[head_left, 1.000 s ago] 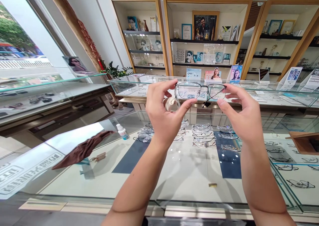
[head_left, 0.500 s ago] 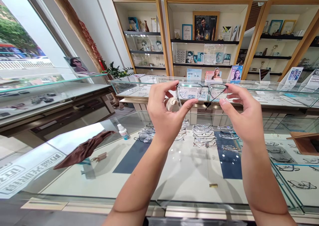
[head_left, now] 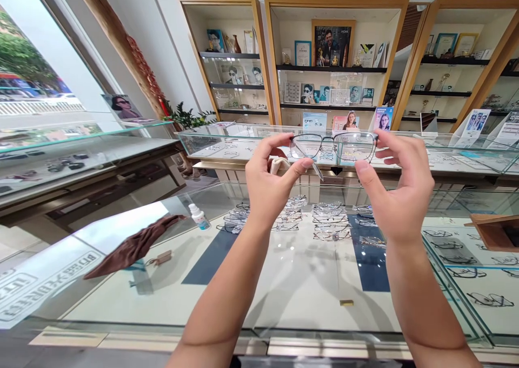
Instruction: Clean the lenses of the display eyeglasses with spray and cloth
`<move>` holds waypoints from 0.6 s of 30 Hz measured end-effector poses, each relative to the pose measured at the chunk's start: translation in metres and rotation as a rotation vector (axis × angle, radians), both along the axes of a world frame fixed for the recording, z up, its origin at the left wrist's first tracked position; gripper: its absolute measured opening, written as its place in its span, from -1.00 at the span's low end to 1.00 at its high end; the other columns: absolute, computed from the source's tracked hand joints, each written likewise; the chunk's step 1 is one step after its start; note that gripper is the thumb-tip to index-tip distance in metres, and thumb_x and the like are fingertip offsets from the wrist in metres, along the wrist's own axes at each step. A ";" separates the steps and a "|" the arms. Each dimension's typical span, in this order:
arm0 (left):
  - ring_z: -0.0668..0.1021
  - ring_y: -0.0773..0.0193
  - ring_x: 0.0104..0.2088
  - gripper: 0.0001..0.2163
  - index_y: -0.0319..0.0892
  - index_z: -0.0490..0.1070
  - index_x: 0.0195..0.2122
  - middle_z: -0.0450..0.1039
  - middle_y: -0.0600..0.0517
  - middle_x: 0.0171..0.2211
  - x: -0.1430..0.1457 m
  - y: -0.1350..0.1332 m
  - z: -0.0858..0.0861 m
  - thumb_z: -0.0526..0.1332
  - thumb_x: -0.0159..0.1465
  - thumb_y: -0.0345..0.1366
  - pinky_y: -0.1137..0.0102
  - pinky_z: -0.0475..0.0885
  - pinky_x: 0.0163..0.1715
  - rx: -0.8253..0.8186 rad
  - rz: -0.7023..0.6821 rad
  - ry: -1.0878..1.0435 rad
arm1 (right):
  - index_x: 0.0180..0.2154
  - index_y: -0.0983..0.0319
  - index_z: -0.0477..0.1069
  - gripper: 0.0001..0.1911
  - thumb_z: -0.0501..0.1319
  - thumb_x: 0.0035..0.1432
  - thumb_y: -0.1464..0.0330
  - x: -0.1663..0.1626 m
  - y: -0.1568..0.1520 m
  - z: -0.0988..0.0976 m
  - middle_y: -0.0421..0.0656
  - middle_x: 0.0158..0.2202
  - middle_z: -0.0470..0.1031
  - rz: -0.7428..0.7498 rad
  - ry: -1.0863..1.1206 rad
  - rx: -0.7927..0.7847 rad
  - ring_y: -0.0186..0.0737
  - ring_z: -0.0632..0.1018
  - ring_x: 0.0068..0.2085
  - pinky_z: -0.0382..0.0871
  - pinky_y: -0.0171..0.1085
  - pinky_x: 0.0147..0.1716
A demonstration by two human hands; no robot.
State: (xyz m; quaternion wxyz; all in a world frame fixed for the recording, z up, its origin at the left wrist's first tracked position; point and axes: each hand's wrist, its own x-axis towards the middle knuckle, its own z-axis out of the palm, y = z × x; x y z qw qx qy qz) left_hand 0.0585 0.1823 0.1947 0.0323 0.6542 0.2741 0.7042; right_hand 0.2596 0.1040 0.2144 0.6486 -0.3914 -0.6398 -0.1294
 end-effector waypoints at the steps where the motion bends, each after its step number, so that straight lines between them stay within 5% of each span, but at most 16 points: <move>1: 0.56 0.25 -0.26 -0.52 -0.05 0.58 0.04 0.60 -0.04 -0.10 0.001 0.000 0.000 0.47 0.21 0.12 0.39 0.48 -0.40 -0.010 -0.014 -0.008 | 0.18 -0.06 0.49 -0.59 0.28 0.32 0.18 0.000 0.000 0.000 -0.08 0.09 0.51 0.007 0.000 0.004 0.12 0.53 0.13 0.54 0.22 0.09; 12: 0.57 0.25 -0.26 -0.46 -0.04 0.56 0.11 0.63 -0.07 -0.01 0.005 0.009 -0.006 0.49 0.18 0.10 0.31 0.54 -0.19 0.016 -0.007 0.005 | 0.24 -0.13 0.43 -0.49 0.32 0.28 0.26 -0.003 -0.002 -0.003 -0.06 0.08 0.49 -0.024 -0.133 0.152 0.26 0.49 0.20 0.44 0.34 0.20; 18: 0.55 0.24 -0.24 -0.44 -0.03 0.51 0.15 0.60 -0.08 0.04 0.007 0.011 -0.008 0.48 0.20 0.11 0.27 0.53 -0.12 0.043 0.001 -0.015 | 0.26 -0.20 0.36 -0.49 0.29 0.32 0.23 -0.007 -0.005 -0.004 -0.07 0.14 0.49 -0.098 -0.169 0.063 0.31 0.45 0.26 0.41 0.41 0.24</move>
